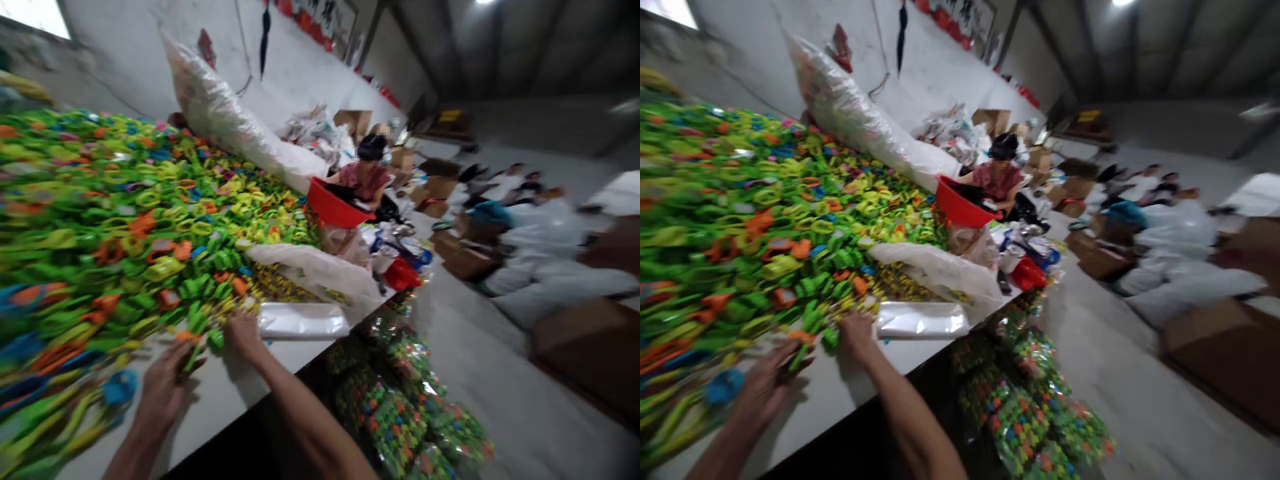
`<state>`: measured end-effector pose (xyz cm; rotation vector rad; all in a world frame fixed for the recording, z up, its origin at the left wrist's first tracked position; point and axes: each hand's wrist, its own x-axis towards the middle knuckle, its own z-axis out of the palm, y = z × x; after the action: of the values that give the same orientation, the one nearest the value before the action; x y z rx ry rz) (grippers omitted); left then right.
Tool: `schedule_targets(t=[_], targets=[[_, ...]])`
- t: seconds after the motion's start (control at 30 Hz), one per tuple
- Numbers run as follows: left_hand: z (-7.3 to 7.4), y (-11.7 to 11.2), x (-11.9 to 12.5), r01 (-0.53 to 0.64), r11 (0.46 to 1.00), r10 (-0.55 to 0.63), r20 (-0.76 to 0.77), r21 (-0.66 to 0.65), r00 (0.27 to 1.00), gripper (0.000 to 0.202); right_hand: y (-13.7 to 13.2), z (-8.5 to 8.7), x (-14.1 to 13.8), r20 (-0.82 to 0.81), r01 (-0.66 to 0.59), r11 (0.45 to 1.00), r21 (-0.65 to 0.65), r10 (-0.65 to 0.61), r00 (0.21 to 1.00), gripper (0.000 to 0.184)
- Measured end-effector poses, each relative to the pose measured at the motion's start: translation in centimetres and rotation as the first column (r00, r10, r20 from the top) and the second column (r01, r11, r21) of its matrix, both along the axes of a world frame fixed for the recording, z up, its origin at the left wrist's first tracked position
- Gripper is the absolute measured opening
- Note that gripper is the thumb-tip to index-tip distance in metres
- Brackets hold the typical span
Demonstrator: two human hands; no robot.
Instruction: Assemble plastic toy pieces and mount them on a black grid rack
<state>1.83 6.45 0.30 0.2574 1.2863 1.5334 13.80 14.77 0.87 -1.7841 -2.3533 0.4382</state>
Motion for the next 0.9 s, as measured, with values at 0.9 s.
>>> schedule_targets(t=[0.9], targets=[[0.4,-4.2,1.2,0.562,0.827,-0.505,-0.453,-0.01,0.735,0.032,-8.7,0.8,3.9,-0.689,-0.229,0.961,-0.158,0.059,0.722,0.027]])
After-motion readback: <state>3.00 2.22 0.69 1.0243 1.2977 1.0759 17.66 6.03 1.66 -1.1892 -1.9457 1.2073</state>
